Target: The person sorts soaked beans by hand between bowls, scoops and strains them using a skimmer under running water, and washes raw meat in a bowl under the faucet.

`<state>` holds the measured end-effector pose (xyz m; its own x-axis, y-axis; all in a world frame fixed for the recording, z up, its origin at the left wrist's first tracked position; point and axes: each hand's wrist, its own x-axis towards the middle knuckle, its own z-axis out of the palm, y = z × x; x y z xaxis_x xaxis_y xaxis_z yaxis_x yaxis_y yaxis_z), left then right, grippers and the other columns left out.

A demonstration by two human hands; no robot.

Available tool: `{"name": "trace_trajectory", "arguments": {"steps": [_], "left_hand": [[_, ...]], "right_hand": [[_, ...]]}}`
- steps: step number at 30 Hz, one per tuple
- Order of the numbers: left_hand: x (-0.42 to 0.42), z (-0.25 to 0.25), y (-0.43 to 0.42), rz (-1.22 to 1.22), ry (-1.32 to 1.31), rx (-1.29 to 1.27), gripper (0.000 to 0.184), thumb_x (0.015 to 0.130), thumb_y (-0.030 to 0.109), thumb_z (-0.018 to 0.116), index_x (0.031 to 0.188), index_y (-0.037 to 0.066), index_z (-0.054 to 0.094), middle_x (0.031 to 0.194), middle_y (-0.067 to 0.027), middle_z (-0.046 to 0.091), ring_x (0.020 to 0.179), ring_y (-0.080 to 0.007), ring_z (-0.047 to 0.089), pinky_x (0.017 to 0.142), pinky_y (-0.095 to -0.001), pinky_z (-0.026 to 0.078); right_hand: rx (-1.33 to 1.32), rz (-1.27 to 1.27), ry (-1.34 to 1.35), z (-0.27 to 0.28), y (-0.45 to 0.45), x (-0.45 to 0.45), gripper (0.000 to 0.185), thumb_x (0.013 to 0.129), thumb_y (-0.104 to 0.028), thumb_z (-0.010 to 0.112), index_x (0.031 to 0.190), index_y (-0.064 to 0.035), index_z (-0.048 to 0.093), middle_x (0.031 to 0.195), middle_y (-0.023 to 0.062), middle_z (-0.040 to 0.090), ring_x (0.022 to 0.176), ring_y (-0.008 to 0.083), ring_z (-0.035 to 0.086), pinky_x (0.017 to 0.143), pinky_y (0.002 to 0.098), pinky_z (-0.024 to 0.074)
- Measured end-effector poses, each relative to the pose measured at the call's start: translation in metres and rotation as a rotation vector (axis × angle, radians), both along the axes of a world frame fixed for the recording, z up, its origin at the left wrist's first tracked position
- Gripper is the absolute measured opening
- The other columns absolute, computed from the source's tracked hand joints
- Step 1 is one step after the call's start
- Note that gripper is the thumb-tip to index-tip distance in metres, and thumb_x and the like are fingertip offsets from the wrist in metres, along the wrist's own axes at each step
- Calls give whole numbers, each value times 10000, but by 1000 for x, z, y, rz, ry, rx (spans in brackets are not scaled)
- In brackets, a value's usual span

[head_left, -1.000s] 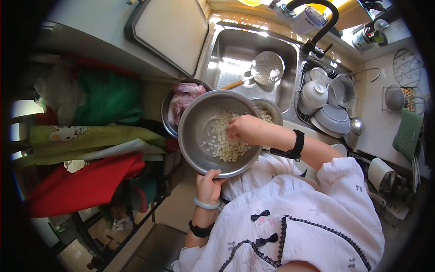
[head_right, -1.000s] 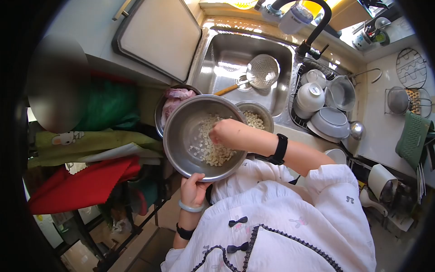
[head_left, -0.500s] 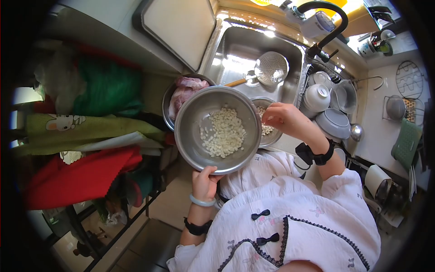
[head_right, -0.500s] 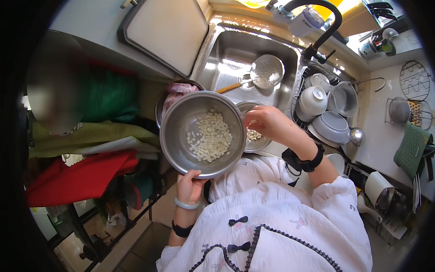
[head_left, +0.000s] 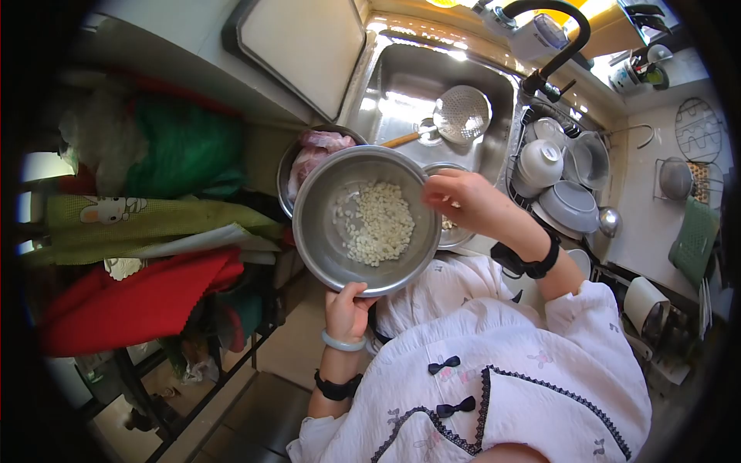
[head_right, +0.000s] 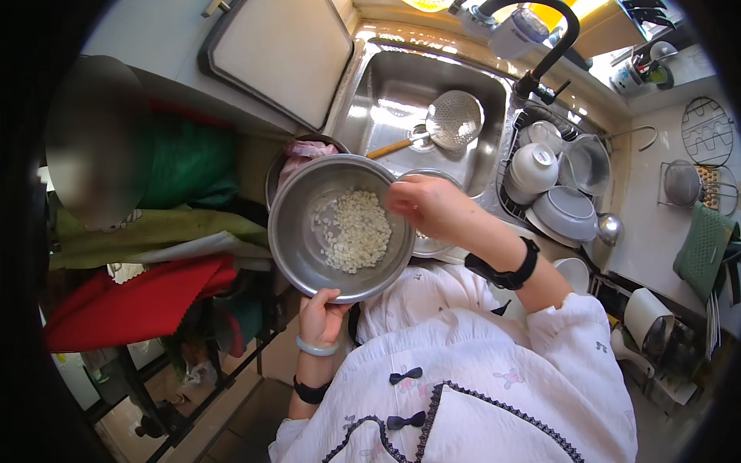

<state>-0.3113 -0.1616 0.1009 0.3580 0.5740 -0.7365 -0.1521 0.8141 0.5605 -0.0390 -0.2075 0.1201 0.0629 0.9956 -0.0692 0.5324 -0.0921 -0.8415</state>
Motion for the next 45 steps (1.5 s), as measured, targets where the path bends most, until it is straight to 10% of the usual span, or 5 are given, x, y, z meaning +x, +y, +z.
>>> {"name": "trace_trajectory", "arguments": {"steps": [14,26,32,45], "left_hand": [[5,-6,-6,-44,-8,-12,457,717,-93,433,1167,-20,409,1046,-158,535,896,-287,598,728,-426,555],[11,-6,-10,-77,6,-23,495,721,-94,433,1206,-17,366,1097,-175,505,923,-297,584,738,-429,552],[15,-4,-10,-79,-8,-36,508,721,-96,430,1217,-4,362,1097,-164,504,936,-296,577,751,-439,545],[12,-7,-8,-72,2,-26,494,721,-99,427,1202,2,379,1081,-163,515,926,-307,582,743,-458,545]], "right_hand": [[-7,232,-435,-63,31,-63,549,667,-271,687,1146,-106,475,1067,169,460,892,342,531,789,397,447],[-460,650,155,-71,23,-66,262,688,-113,595,949,-118,567,916,120,537,851,329,573,748,390,458],[-204,246,-341,-51,25,-53,124,713,-58,551,824,-111,569,895,95,539,781,303,596,680,392,476],[-183,350,-321,-60,26,-45,90,708,-60,565,791,-82,595,861,93,557,734,290,599,658,383,477]]}}
